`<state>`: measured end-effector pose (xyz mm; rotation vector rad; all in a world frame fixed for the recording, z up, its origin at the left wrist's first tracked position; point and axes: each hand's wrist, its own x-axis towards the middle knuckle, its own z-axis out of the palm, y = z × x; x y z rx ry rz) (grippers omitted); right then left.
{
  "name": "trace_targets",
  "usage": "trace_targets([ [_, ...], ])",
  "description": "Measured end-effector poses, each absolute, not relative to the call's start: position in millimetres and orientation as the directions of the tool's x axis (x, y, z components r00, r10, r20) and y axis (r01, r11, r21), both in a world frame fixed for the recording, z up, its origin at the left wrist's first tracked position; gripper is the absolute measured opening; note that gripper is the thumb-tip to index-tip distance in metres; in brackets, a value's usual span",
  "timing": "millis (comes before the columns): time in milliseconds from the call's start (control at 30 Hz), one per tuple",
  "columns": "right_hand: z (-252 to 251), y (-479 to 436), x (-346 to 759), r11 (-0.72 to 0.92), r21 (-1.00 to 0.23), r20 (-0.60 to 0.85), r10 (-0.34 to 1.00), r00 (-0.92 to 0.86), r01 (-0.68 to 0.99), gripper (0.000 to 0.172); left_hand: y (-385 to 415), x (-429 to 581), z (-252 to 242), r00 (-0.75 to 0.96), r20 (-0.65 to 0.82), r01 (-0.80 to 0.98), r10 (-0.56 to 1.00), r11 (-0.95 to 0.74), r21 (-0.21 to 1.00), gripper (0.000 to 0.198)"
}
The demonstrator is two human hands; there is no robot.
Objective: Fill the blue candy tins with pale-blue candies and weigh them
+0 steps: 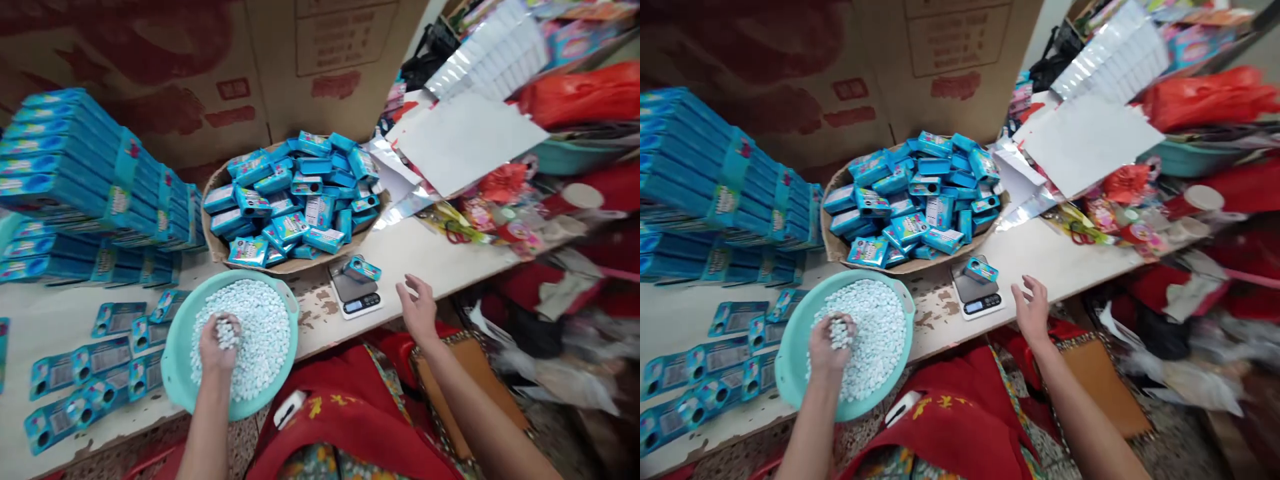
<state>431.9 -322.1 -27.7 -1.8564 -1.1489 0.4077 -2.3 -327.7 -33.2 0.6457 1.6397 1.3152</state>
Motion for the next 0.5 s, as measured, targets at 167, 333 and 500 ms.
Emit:
trace_targets([
  [167, -33, -331, 441, -0.202, -0.843, 0.131, 0.822, 0.554, 0.499, 0.042, -324, -7, -21, -0.278, -0.609, -0.679, 0.742, 0.296, 0.671, 0.027],
  [333, -35, -334, 441, -0.213, -0.871, 0.086, 0.822, 0.564, 0.443, 0.041, -323, 0, -5, -0.242, -0.584, -0.695, 0.775, 0.282, 0.662, 0.020],
  [500, -34, -327, 437, -0.214, -0.878, 0.056, 0.842, 0.537, 0.427, 0.043, -320, 9, 6, -0.281, -0.538, -0.635, 0.795, 0.266, 0.725, 0.018],
])
